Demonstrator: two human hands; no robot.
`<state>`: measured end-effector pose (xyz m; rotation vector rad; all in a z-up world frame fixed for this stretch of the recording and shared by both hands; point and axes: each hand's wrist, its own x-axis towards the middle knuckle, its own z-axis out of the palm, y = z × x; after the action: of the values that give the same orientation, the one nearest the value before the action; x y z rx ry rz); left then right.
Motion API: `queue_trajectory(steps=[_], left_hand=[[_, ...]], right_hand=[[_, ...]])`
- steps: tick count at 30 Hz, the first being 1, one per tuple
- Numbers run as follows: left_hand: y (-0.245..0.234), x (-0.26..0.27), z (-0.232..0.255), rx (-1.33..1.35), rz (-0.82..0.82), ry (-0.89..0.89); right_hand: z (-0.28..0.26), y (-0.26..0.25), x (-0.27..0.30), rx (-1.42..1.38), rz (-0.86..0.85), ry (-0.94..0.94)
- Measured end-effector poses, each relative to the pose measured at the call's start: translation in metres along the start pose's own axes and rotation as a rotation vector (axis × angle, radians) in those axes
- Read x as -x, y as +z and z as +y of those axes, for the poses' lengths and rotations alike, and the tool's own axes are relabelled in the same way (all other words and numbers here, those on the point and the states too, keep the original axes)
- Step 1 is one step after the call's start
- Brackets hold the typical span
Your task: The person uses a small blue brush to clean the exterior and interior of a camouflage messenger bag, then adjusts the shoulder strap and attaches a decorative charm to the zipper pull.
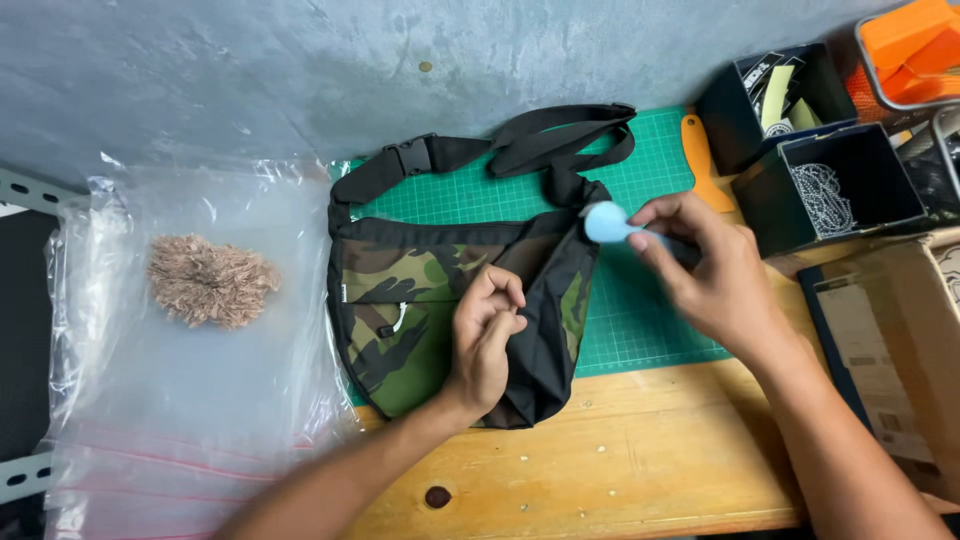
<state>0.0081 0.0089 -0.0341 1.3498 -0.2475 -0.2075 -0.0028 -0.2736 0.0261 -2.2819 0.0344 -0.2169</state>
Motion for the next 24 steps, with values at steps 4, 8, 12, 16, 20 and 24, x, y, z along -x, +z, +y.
queue_trajectory(steps=[4, 8, 12, 16, 20, 24], left_hand=[[0.003, 0.0, 0.007, -0.015, 0.014, 0.01], [0.003, -0.003, 0.005, 0.007, 0.07, -0.012], [0.004, -0.004, 0.003, 0.014, 0.086, 0.003], [0.007, -0.004, 0.011, 0.0, 0.062, 0.018], [0.012, -0.003, 0.019, -0.046, -0.045, 0.056], [0.015, -0.001, 0.029, -0.129, -0.125, 0.111]], right_hand=[[-0.025, 0.0, 0.003, -0.371, -0.305, 0.071], [0.009, -0.009, -0.005, 0.072, 0.061, 0.008], [0.008, -0.005, -0.007, -0.215, 0.131, 0.039], [0.009, 0.013, -0.005, -0.494, -0.147, 0.043], [0.033, 0.005, -0.01, 0.112, 0.22, -0.026], [0.028, 0.003, -0.01, -0.031, 0.243, 0.069]])
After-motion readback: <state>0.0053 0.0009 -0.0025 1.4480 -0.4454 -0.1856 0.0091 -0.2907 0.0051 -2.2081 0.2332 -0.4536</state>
